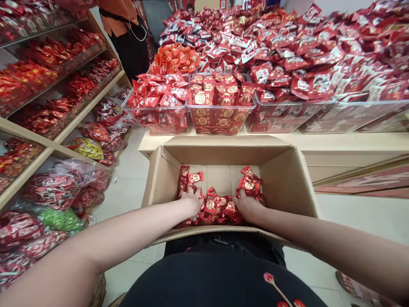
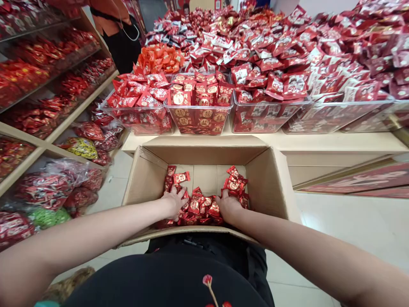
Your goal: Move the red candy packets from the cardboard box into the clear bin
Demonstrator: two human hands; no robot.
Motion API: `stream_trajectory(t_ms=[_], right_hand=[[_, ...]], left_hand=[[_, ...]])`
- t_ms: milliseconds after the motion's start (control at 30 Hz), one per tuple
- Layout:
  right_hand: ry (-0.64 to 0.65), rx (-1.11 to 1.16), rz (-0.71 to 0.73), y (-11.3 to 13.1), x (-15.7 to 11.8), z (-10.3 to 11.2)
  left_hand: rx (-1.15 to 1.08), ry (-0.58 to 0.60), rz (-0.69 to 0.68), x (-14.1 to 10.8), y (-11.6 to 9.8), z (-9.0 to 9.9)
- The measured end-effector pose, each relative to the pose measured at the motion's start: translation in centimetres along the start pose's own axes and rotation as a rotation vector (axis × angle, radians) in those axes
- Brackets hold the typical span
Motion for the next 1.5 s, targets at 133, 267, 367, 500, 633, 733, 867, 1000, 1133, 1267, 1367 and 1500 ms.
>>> stream_trajectory(t_ms=[133, 267, 367, 500, 633, 733, 867, 1000, 1133, 1267, 1367, 1500], right_hand=[[-0.097, 0.065, 0.034, 0.0, 1.9, 2.9], [-0.143, 0.105, 0.054, -2.1, 2.2, 5.1], [-0.06, 0.094, 0.059, -4.0, 1.4, 4.5], [0.003, 0.102, 0.173, -2.1, 0.8, 3.2], [-0.12, 0.145, 0.343, 4.0, 1.9, 4.4], [-0.182, 0.126, 0.388, 7.4, 2.8, 5.3], [-0.252, 0.138, 0.386, 7.9, 3.1, 5.8], [-0.293, 0.222, 0.363, 5.2, 2.7, 7.7], [-0.365, 0.65, 0.487, 2.8, 0.2, 12.3], [-0.466, 1.225, 0.609, 0.6, -2.5, 16.0], [-0.603, 1.287, 0.508, -1.3, -3.2, 16.8], [-0.744, 1.201, 0.328, -4.2, -3.3, 17.1]], left_hand=[[-0.046, -0.056, -0.014, 0.4, 0.8, 2.3], [-0.068, -0.145, -0.063, -1.1, 1.2, 4.8], [-0.056, -0.154, -0.064, -2.7, 1.2, 4.8], [-0.038, 0.002, -0.019, -3.0, 0.8, 2.8], [-0.056, 0.024, 0.01, -1.9, 0.5, 3.5], [-0.118, -0.095, -0.011, -1.9, 0.9, 5.6], [-0.241, -0.307, -0.113, -2.9, 1.9, 8.2], [-0.362, -0.39, -0.225, -4.0, 2.3, 9.8], [-0.821, -0.324, -0.48, -6.1, 0.7, 11.0], [-1.41, -0.292, -0.693, -7.7, -1.3, 12.2], [-1.816, -0.355, -0.626, -7.2, -1.2, 12.6], [-1.753, -0.542, -0.593, -7.4, -0.8, 14.7]])
Point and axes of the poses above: each hand's wrist, its own x-axis towards the middle knuckle, its own z-axis out of the back of the hand, y = z × x, the point moved 8 cm from there along x, towards the middle knuckle, and after that the axes turned 9 degrees about -x, right-handed, at the moved point
